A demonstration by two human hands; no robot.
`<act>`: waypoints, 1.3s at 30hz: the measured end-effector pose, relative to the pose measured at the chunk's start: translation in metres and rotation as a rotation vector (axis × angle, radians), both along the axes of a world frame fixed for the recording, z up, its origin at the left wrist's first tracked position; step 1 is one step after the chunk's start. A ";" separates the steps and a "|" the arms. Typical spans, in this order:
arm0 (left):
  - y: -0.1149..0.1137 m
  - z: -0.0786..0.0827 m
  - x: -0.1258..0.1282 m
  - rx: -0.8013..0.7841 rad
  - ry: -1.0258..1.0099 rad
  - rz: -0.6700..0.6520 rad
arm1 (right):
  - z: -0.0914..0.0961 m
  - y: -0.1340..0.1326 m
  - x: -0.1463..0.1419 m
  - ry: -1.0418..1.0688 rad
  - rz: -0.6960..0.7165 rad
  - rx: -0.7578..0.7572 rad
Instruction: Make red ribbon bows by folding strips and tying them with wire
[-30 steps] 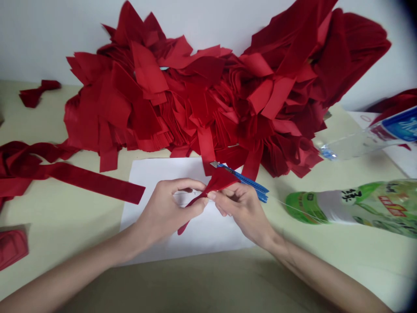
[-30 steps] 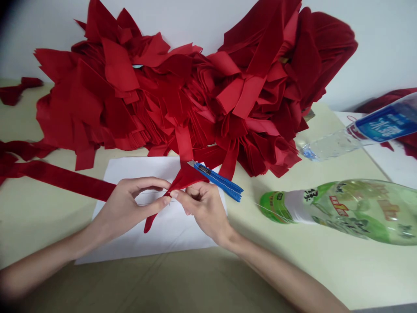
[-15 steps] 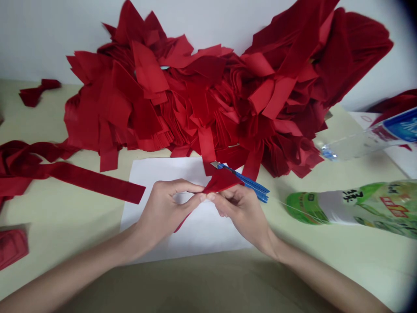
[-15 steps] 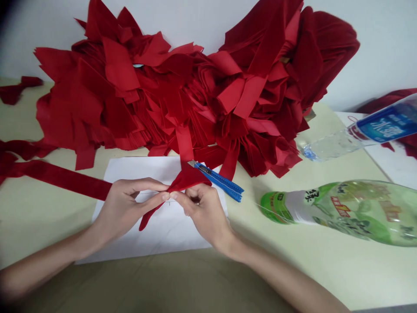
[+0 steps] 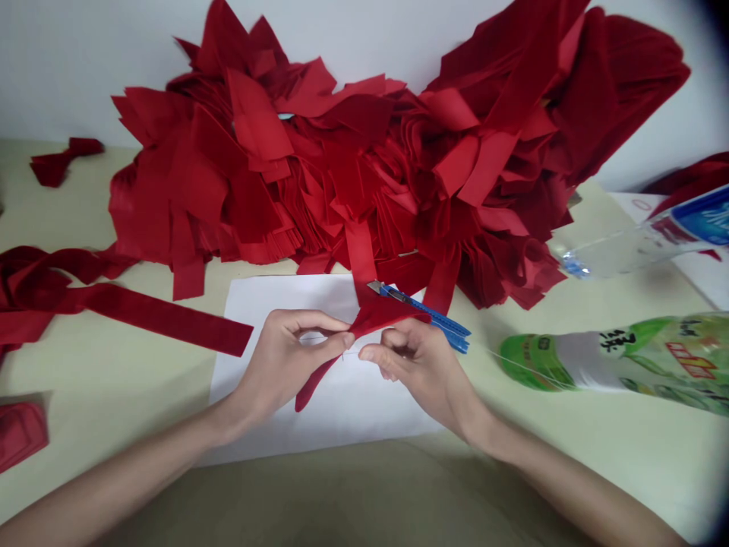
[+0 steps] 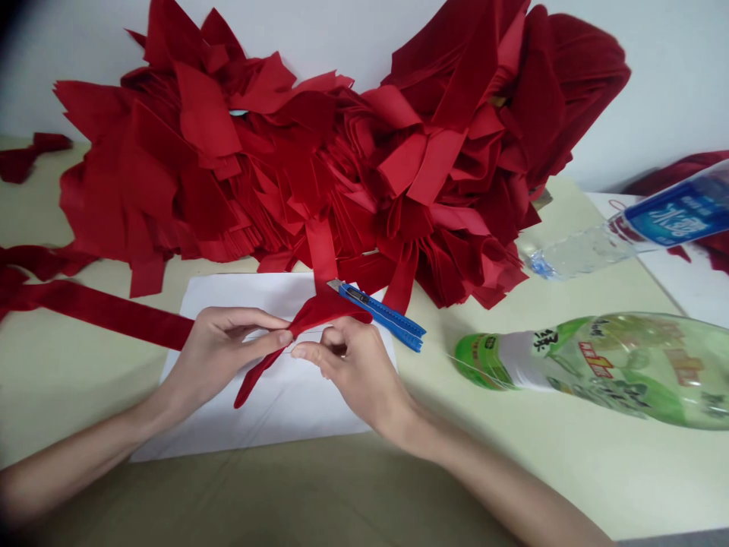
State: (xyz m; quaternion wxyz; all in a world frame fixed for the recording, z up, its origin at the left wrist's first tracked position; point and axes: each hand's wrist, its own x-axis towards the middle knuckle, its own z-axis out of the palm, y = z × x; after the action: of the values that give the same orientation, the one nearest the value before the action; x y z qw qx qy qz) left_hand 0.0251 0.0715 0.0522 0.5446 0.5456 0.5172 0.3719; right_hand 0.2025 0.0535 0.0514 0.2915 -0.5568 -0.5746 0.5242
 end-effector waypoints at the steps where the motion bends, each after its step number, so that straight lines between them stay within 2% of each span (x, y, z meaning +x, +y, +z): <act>1: 0.001 0.000 0.000 -0.030 -0.018 0.013 | 0.000 -0.001 0.000 -0.011 -0.009 -0.001; 3: 0.001 0.000 0.000 -0.106 -0.066 0.025 | 0.000 -0.001 -0.001 -0.024 -0.005 0.004; 7: 0.000 0.000 0.002 -0.216 -0.113 0.023 | -0.002 0.000 -0.005 -0.012 -0.017 0.117; 9: -0.002 0.000 0.003 -0.215 -0.106 0.030 | -0.005 0.000 -0.007 0.094 -0.014 0.071; 11: -0.003 0.000 0.005 -0.196 -0.091 0.033 | -0.007 -0.001 -0.009 0.181 0.012 -0.045; 13: -0.004 0.001 0.007 -0.173 -0.067 0.032 | -0.009 -0.001 -0.009 0.120 0.011 -0.078; 17: -0.005 0.001 0.009 -0.178 -0.051 0.009 | -0.007 0.000 -0.008 -0.157 0.001 0.059; 20: -0.006 -0.001 0.009 -0.183 -0.054 0.004 | -0.002 0.000 -0.007 -0.209 0.001 0.129; 29: -0.008 -0.001 0.008 -0.167 -0.027 0.046 | 0.005 0.002 -0.005 -0.166 0.011 0.294; 35: -0.007 -0.007 0.009 -0.097 0.049 0.074 | 0.014 -0.001 -0.005 -0.027 -0.095 0.289; 39: -0.010 -0.013 0.010 -0.078 0.060 0.084 | 0.012 -0.007 -0.013 0.086 -0.062 0.233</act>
State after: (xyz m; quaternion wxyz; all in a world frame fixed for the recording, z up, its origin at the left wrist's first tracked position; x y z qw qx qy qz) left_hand 0.0352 0.0615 0.0391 0.5335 0.5129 0.5697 0.3574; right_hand 0.1896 0.0468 0.0638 0.3946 -0.5139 -0.6011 0.4679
